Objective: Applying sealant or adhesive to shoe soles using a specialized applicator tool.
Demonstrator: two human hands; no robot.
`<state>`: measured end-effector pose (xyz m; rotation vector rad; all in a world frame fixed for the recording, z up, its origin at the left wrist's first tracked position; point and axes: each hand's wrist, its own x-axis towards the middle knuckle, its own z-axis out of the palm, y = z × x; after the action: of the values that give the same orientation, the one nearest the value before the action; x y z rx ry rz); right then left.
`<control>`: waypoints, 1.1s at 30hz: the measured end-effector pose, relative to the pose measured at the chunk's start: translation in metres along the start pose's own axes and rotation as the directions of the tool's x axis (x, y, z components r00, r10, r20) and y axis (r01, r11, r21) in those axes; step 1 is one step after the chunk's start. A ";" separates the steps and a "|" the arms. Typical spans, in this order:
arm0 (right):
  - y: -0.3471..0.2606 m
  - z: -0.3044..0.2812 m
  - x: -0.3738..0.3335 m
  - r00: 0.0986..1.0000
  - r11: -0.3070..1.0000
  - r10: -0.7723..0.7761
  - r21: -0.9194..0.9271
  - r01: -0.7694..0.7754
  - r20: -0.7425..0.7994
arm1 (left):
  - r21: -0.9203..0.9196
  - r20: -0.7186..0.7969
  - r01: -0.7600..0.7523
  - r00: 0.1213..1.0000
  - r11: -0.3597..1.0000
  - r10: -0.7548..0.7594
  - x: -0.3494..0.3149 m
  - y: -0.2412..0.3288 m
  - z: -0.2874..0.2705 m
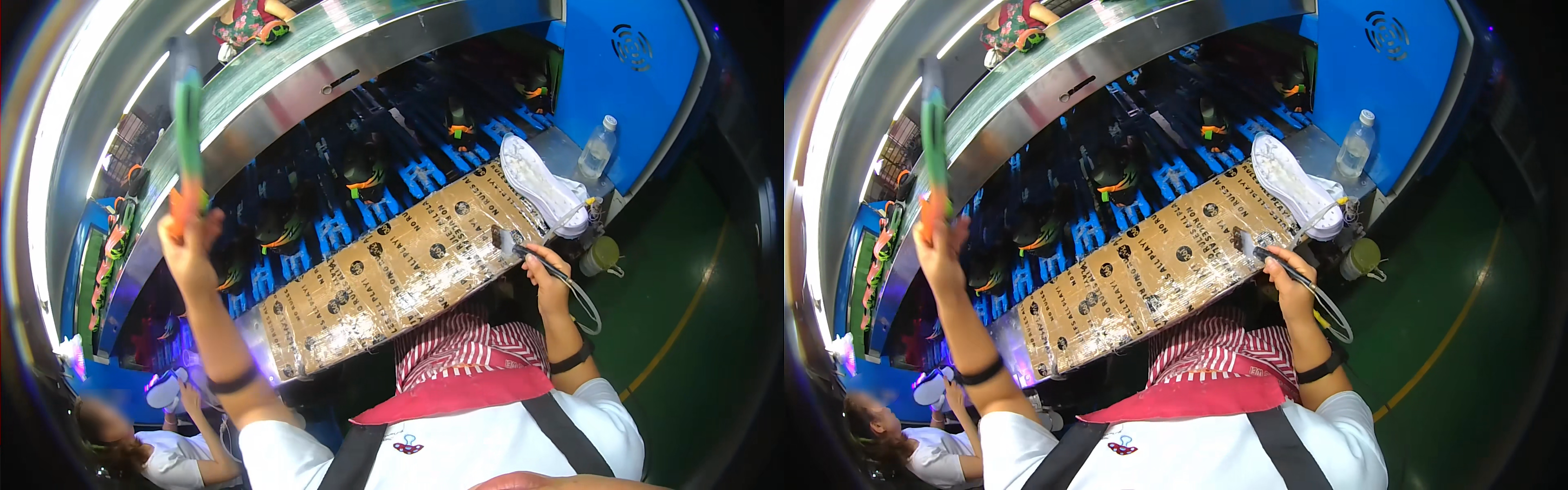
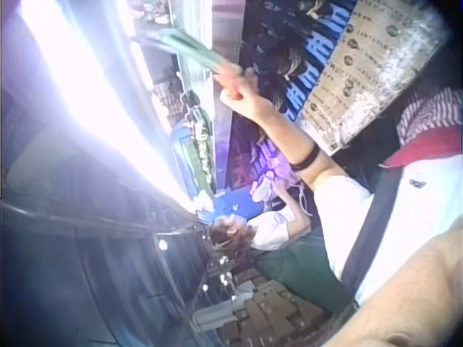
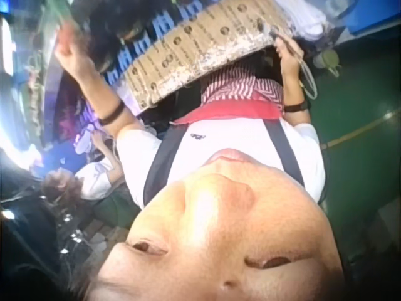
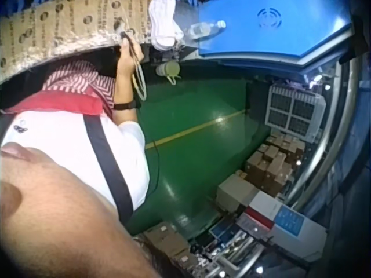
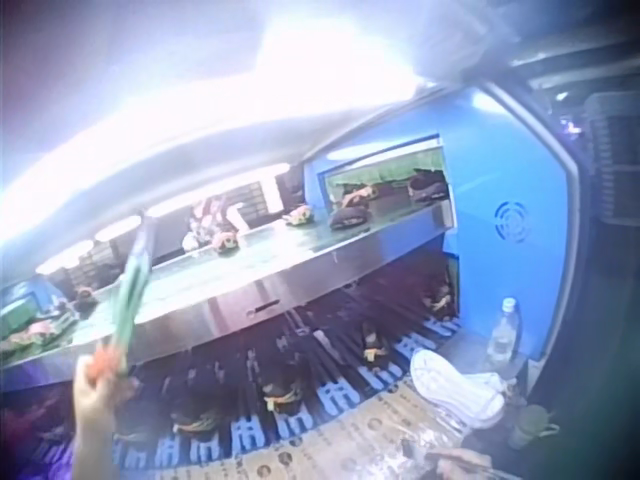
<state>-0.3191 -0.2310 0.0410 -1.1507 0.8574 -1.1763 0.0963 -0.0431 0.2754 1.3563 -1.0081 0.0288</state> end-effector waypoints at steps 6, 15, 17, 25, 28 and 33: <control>0.003 0.004 -0.003 0.999 1.000 -0.006 -0.028 0.007 0.051 | -0.136 0.076 0.349 0.937 0.927 -0.341 -0.181 -0.065 0.055; 0.017 0.013 -0.012 0.991 0.998 0.034 -0.054 -0.027 0.127 | -0.527 0.252 0.760 0.567 0.380 -0.784 -0.247 -0.093 0.091; 0.018 0.020 -0.012 0.986 0.998 0.054 -0.034 -0.049 0.155 | -0.635 0.434 0.768 0.442 0.081 -0.785 -0.239 -0.122 0.098; 0.002 0.023 -0.019 0.983 0.998 0.037 0.037 -0.044 0.181 | -0.679 0.711 0.605 0.401 -0.416 -0.577 -0.242 -0.141 0.162; -0.005 0.023 -0.016 0.981 0.997 0.045 0.056 -0.056 0.189 | -0.627 0.775 0.639 0.450 -0.446 -0.444 -0.243 -0.143 0.172; -0.020 0.029 -0.015 0.965 0.996 0.055 0.047 -0.069 0.257 | -0.644 0.739 0.671 0.422 -0.366 -0.526 -0.264 -0.125 0.178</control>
<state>-0.2995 -0.2102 0.0665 -1.1911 0.6541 -0.9694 -0.0961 -0.0848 -0.0039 0.3453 0.0541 -1.4606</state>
